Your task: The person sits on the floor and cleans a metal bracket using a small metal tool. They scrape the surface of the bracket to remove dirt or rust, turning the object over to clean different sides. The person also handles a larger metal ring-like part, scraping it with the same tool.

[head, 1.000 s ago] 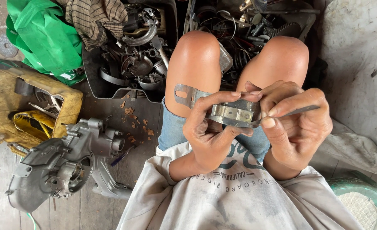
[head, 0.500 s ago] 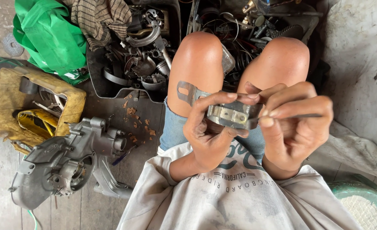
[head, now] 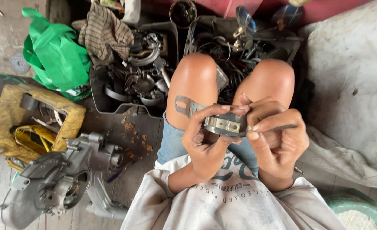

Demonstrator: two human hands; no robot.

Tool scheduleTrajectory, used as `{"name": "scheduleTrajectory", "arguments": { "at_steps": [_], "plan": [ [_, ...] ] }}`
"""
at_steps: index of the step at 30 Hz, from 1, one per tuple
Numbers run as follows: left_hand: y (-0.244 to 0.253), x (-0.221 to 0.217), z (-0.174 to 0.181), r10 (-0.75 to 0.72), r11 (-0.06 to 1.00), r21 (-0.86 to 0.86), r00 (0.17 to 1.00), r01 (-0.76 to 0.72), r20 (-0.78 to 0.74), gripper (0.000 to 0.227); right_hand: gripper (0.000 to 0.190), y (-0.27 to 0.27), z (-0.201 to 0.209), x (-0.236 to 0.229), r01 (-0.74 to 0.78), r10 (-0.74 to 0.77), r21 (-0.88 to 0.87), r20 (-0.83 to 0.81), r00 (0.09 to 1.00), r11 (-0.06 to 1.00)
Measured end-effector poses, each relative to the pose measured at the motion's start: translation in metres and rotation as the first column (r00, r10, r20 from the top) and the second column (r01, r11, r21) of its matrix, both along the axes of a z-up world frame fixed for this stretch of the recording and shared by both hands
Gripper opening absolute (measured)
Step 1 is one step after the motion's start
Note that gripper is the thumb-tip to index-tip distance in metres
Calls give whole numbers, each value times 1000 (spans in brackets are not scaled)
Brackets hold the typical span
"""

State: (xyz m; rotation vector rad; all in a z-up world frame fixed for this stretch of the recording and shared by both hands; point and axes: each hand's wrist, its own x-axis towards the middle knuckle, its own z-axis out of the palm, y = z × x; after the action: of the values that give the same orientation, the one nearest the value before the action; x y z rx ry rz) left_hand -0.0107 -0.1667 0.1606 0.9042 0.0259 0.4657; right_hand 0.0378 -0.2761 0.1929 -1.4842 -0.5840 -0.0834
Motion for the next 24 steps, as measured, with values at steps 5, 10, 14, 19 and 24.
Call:
{"name": "scheduleTrajectory", "arguments": {
  "at_steps": [5,10,14,19,24],
  "plan": [
    [-1,2,4,8,999,33,1000,-8,-4,45,21,-4,-5,0,4,-4,-6,13,1000,1000],
    [-9,13,4,177,975,117,980,-187,88,39,11,3,-15,17,103,-103,16,298,949,995],
    [-9,10,4,183,974,120,981,-190,65,41,10,2,-17,17,107,-113,37,267,957,994],
    [-6,13,7,195,969,145,980,-200,48,40,10,8,-13,16,45,-58,58,238,969,997],
    [-8,12,10,209,969,137,978,-207,2,41,9,8,-12,17,13,-24,41,283,959,999]
  ]
}}
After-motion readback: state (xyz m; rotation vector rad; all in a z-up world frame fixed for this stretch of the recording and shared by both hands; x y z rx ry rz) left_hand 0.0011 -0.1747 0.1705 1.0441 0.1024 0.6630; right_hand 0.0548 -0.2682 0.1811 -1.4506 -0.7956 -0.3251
